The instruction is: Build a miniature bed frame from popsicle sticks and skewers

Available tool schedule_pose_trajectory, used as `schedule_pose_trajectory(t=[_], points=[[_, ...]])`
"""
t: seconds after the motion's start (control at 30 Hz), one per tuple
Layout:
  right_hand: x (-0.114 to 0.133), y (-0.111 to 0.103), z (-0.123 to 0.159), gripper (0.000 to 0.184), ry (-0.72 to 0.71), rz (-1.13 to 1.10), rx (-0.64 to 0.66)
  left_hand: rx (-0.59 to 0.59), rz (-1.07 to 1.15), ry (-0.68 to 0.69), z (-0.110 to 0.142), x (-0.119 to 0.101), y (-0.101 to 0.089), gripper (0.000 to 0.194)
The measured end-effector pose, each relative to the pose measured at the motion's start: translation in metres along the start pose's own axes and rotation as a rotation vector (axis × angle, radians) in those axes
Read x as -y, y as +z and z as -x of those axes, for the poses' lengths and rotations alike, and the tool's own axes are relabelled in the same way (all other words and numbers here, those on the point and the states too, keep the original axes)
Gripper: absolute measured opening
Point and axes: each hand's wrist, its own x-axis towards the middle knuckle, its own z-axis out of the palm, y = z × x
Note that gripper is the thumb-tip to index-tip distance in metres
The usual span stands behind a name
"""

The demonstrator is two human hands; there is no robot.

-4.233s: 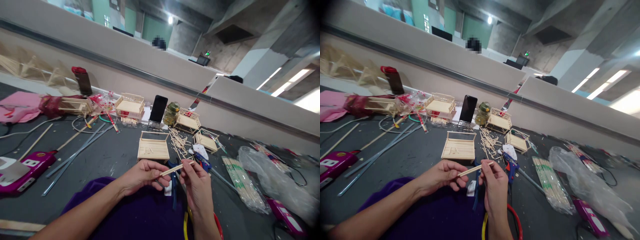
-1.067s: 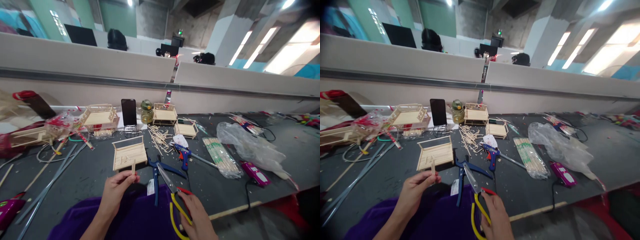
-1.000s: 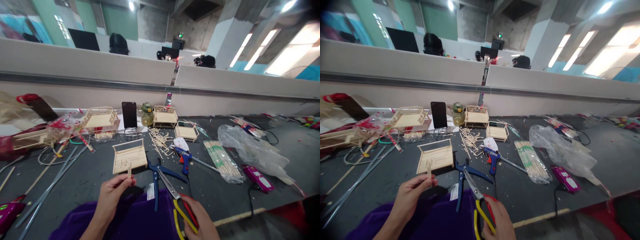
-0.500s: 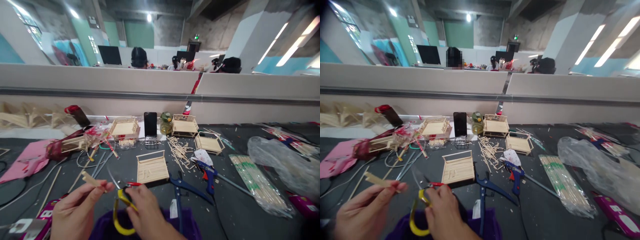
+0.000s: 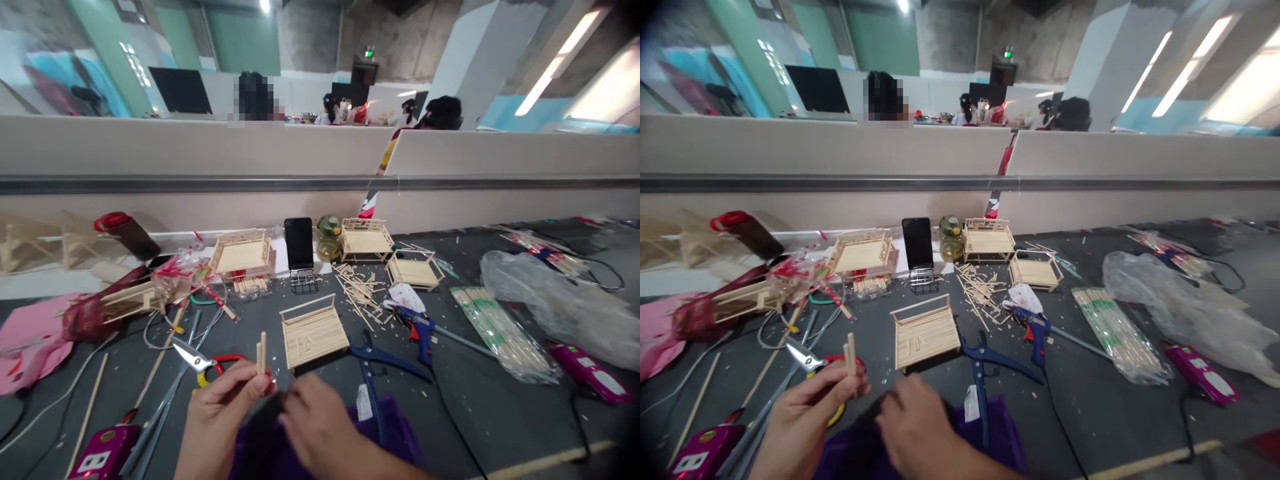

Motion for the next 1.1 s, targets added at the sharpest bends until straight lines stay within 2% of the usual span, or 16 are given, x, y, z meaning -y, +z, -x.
schedule_pose_trajectory(t=[0.03, 0.07, 0.1, 0.17, 0.23, 0.3, 0.43, 0.57, 0.67, 0.73, 0.8, 0.97, 1.03, 1.1], points=[[-0.017, -0.014, 0.021, 0.032, 0.075, 0.063, -0.036, 0.047, -0.002, -0.016, -0.001, 0.002, 0.007, 0.018], [-0.034, -0.027, 0.040, 0.040, 0.168, 0.147, -0.075, 0.106, 0.001, -0.048, -0.001, 0.004, 0.015, 0.018], [-0.051, -0.037, 0.057, 0.055, 0.258, 0.234, -0.111, 0.156, 0.018, -0.088, -0.002, 0.007, 0.025, 0.020], [-0.080, -0.049, 0.082, 0.083, 0.419, 0.348, -0.101, 0.250, 0.064, -0.179, -0.003, 0.015, 0.046, 0.022], [-0.097, -0.054, 0.093, 0.095, 0.528, 0.401, -0.042, 0.312, 0.114, -0.265, -0.005, 0.022, 0.065, 0.025], [-0.104, -0.056, 0.093, 0.091, 0.559, 0.432, 0.012, 0.337, 0.140, -0.320, -0.007, 0.027, 0.079, 0.029], [-0.100, -0.062, 0.082, 0.074, 0.540, 0.479, 0.052, 0.327, 0.135, -0.340, -0.011, 0.027, 0.088, 0.032], [-0.107, -0.081, 0.091, 0.067, 0.497, 0.409, 0.005, 0.295, 0.147, -0.338, -0.014, 0.023, 0.085, 0.031], [-0.117, -0.103, 0.105, 0.067, 0.485, 0.157, -0.031, 0.321, 0.177, -0.384, -0.016, 0.022, 0.083, 0.031], [-0.120, -0.116, 0.107, 0.065, 0.393, -0.057, -0.007, 0.372, 0.209, -0.450, -0.016, 0.021, 0.080, 0.032], [-0.116, -0.123, 0.104, 0.064, 0.308, -0.178, -0.001, 0.432, 0.234, -0.511, -0.015, 0.021, 0.077, 0.032], [-0.099, -0.120, 0.082, 0.055, 0.224, -0.217, -0.035, 0.564, 0.229, -0.587, -0.011, 0.016, 0.067, 0.031], [-0.096, -0.117, 0.075, 0.056, 0.167, -0.240, 0.004, 0.614, 0.211, -0.607, -0.010, 0.014, 0.064, 0.029], [-0.095, -0.115, 0.069, 0.064, 0.108, -0.247, 0.069, 0.661, 0.190, -0.619, -0.009, 0.012, 0.062, 0.028]])
